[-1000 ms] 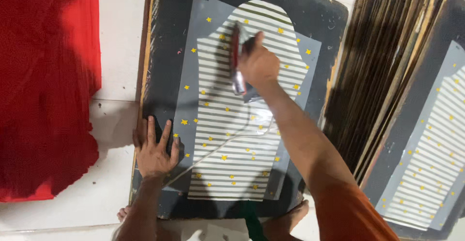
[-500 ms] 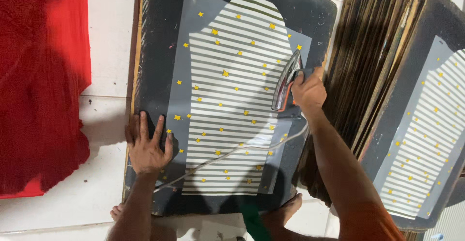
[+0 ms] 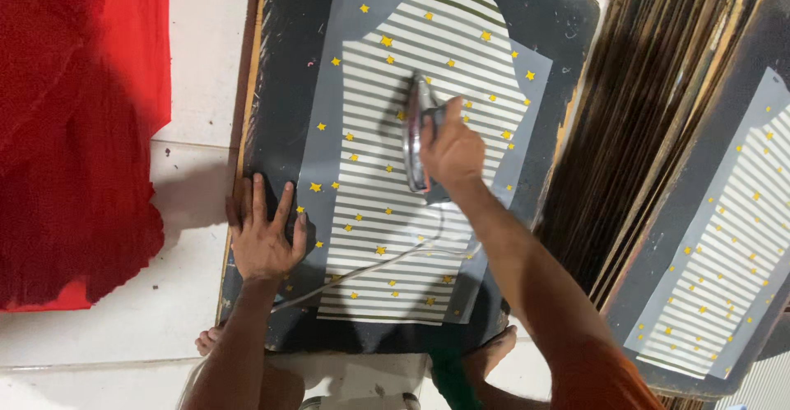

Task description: The person irons a striped shirt with yellow stars laid out on a flat board using an electric iron. They smooth the fabric with their hands and move the iron back and forth across the shirt's surface.

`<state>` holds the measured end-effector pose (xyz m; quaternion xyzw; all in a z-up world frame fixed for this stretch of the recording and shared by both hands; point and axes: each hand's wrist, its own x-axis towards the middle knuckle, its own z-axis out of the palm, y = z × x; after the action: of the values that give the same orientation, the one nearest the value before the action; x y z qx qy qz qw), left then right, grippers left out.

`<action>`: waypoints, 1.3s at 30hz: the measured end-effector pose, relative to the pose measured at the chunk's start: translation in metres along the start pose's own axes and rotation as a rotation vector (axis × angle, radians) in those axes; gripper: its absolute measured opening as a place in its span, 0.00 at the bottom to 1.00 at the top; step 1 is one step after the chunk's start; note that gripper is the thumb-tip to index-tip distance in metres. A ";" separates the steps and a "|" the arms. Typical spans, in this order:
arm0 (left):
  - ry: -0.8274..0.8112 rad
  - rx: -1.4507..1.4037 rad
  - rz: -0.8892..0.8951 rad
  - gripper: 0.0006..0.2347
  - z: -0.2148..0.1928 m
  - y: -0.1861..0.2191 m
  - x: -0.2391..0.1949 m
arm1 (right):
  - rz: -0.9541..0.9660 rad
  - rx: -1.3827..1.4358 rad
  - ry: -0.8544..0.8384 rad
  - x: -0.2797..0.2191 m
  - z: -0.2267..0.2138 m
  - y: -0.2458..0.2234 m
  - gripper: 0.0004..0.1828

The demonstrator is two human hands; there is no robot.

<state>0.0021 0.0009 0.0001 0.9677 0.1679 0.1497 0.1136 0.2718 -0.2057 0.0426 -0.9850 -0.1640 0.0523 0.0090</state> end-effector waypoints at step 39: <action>-0.046 0.009 -0.014 0.23 0.005 -0.002 -0.005 | 0.011 -0.333 0.457 -0.054 0.035 0.116 0.35</action>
<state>-0.0012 0.0003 -0.0065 0.9702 0.1726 0.1259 0.1141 0.2548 -0.3326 0.0094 -0.9600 -0.1589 -0.1990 -0.1166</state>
